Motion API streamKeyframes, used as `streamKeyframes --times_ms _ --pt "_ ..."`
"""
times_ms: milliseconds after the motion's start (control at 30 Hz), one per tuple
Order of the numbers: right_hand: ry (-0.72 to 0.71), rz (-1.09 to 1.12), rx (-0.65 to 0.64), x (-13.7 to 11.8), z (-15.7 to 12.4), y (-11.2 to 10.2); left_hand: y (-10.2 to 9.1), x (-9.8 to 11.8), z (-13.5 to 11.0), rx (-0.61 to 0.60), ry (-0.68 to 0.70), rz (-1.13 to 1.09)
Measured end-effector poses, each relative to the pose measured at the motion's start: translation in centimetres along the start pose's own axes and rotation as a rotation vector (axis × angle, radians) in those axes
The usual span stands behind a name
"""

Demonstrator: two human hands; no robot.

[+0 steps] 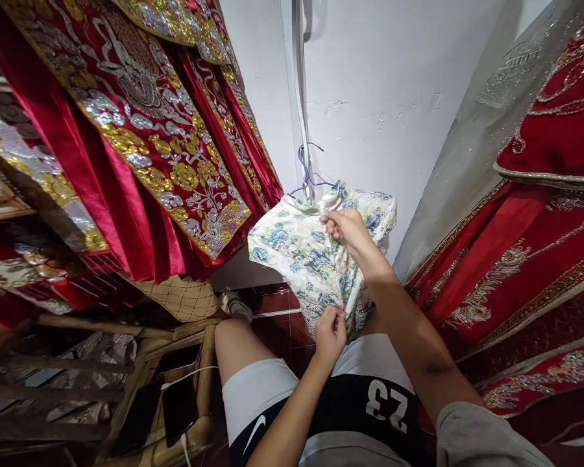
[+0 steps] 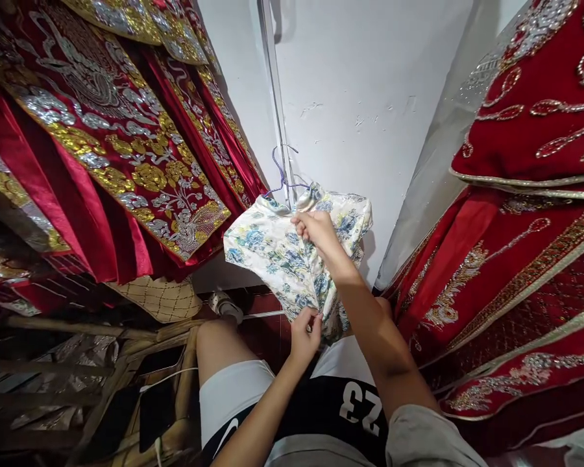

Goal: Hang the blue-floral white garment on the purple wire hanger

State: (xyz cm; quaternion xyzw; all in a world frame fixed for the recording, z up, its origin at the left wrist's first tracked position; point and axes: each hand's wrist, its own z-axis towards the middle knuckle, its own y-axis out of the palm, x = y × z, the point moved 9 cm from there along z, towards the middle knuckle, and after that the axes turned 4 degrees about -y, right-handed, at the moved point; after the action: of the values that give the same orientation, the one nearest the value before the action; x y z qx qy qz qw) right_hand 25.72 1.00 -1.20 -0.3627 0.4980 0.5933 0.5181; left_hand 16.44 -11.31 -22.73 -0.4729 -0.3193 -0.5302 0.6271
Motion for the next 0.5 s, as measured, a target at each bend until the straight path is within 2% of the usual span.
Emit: streamKeyframes --times_ms 100,167,233,300,400,433,500 --pt "-0.048 0.049 0.054 -1.5 0.8 0.1 -0.1 -0.1 0.6 -0.101 0.031 0.068" --pt "-0.089 0.057 0.035 -1.7 0.5 0.5 -1.2 0.1 2.0 -0.174 0.022 0.125" --pt "-0.125 0.044 -0.009 -1.5 -0.2 1.0 -3.1 1.5 4.4 -0.234 0.025 0.138" --pt "-0.144 0.025 -0.038 -1.3 -0.9 1.4 -6.0 5.1 7.6 -0.194 0.099 0.078" --pt "-0.200 -0.024 -0.059 -2.2 -1.3 1.7 -11.5 12.5 12.6 0.070 0.280 -0.018" --pt "-0.227 -0.046 -0.066 -2.8 -1.3 1.8 -12.8 15.0 13.9 0.132 0.355 0.001" --pt "-0.275 -0.088 -0.087 -3.6 -1.0 2.1 -13.2 19.3 16.1 0.098 0.475 0.124"
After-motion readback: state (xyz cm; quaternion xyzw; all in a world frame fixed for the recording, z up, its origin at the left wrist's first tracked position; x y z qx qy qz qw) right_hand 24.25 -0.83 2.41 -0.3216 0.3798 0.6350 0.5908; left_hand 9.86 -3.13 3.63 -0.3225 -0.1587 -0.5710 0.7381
